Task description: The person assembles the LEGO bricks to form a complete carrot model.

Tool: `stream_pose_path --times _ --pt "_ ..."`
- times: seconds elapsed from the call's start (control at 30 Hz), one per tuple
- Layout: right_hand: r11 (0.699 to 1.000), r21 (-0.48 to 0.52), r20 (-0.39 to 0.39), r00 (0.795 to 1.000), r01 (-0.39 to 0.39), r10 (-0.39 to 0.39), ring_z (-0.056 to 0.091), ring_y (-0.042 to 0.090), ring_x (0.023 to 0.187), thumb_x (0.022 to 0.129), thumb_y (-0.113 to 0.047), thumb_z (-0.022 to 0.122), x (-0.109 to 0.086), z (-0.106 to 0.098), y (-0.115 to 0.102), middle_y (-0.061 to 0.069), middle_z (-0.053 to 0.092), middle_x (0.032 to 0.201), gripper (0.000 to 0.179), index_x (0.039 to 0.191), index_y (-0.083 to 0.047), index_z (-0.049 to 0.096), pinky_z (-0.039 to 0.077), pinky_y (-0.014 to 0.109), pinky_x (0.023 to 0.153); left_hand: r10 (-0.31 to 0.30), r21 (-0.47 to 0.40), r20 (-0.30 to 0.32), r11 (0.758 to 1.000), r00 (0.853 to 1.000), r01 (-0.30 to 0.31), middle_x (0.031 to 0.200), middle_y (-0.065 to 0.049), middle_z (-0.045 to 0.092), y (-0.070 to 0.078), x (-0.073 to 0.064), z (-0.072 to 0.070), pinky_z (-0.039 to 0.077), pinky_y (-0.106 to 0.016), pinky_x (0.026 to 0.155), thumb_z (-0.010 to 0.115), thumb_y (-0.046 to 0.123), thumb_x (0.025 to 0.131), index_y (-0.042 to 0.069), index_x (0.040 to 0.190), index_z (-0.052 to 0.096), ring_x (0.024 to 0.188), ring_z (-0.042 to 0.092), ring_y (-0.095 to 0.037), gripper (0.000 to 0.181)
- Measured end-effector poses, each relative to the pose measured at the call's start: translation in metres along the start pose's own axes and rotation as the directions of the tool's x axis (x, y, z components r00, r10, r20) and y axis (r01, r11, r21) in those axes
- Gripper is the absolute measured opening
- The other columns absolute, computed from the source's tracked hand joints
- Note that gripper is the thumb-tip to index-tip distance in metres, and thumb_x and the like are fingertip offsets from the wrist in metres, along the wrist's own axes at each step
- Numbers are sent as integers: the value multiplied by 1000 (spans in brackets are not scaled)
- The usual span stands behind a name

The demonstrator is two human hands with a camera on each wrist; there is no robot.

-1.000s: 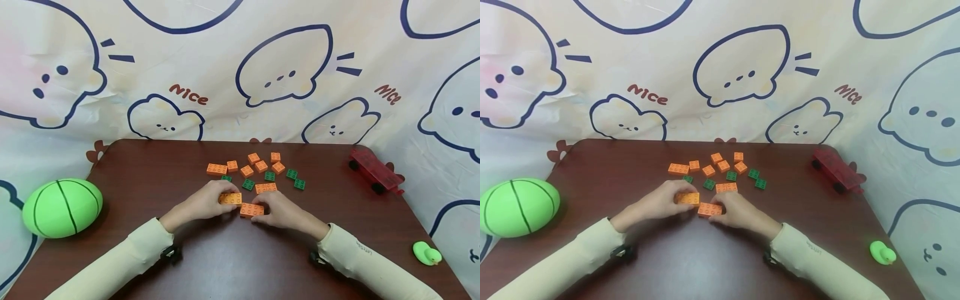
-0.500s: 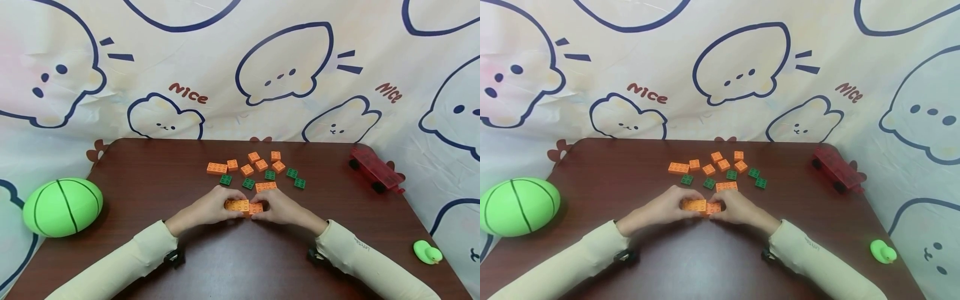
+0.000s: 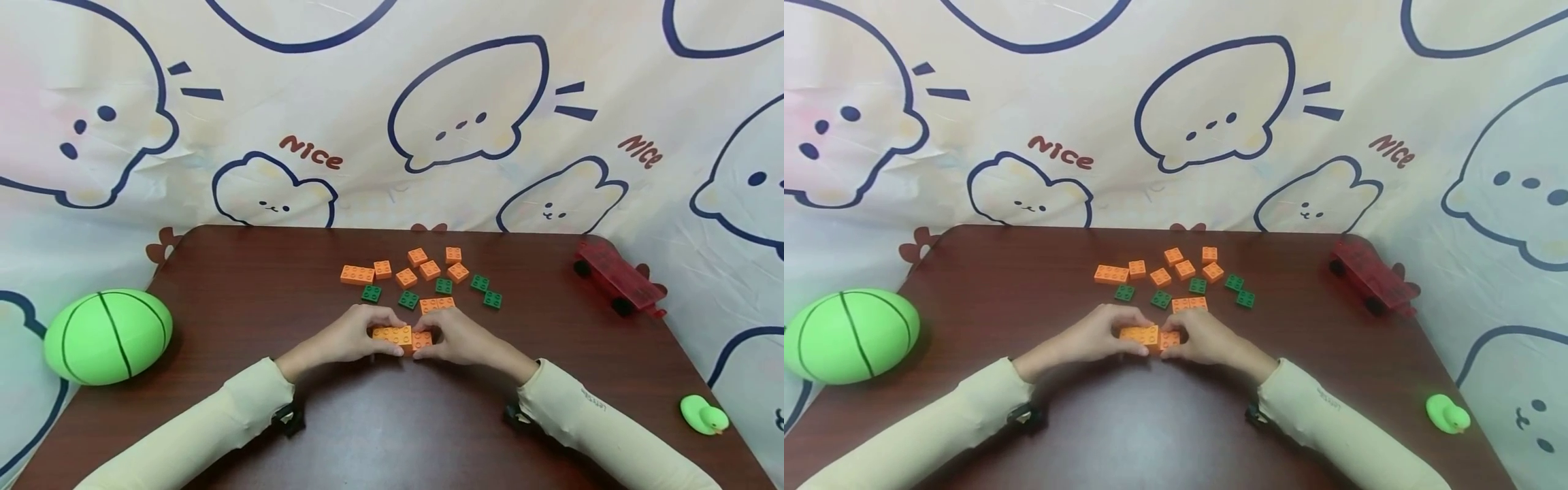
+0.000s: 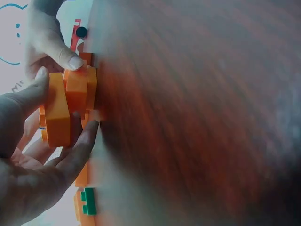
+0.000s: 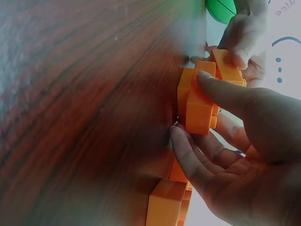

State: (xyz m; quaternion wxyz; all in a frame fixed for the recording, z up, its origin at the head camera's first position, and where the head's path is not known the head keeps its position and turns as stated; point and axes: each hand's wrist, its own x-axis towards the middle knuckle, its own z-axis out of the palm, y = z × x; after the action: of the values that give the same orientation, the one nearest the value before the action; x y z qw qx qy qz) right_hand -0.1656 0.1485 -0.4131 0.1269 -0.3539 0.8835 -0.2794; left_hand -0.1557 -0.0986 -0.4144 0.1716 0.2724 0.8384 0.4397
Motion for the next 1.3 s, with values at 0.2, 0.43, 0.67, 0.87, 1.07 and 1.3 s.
stream_pose_path --times 0.2,0.43,0.67,0.87,1.07,1.3 --pt "1000 18 12 1000 -11 11 54 6 76 86 -30 85 -2 1 2 -11 73 94 24 106 -19 77 46 21 69 -8 -91 10 996 1000 8 114 -6 78 1 2 5 57 -33 54 79 27 92 17 111 75 56 65 -28 22" --pt "999 33 16 1000 5 -5 52 4 72 86 -29 86 1 -1 2 -11 71 88 20 100 -19 76 45 20 64 -18 -92 12 996 1000 19 107 -5 78 3 4 3 57 -32 55 80 24 91 14 113 75 57 66 -27 24" --pt "999 41 28 1000 -12 11 52 5 71 85 -28 86 1 -2 2 -12 69 84 19 98 -20 75 43 19 63 -26 -61 -7 998 1000 26 106 0 79 5 5 4 58 -26 66 80 25 92 16 113 77 61 69 -21 24" --pt "999 46 21 1000 0 -1 52 5 71 85 -28 86 1 -2 3 -11 69 84 19 98 -18 75 43 19 61 -39 -44 -12 998 999 39 102 3 79 7 5 4 56 -25 67 78 25 93 18 114 77 58 69 -25 22" --pt "999 46 18 1000 18 -19 54 5 73 85 -28 86 1 -2 3 -10 71 87 20 99 -18 76 46 19 64 -39 -43 -9 998 999 39 98 0 78 9 2 5 56 -27 64 76 23 94 17 116 75 52 66 -26 23" --pt "998 55 9 1000 27 -28 54 4 72 84 -27 87 1 -2 2 -9 71 87 20 99 -18 76 47 19 64 34 -44 -15 998 999 -35 112 -1 78 5 5 6 56 -32 91 79 22 93 15 109 77 95 69 -10 18"
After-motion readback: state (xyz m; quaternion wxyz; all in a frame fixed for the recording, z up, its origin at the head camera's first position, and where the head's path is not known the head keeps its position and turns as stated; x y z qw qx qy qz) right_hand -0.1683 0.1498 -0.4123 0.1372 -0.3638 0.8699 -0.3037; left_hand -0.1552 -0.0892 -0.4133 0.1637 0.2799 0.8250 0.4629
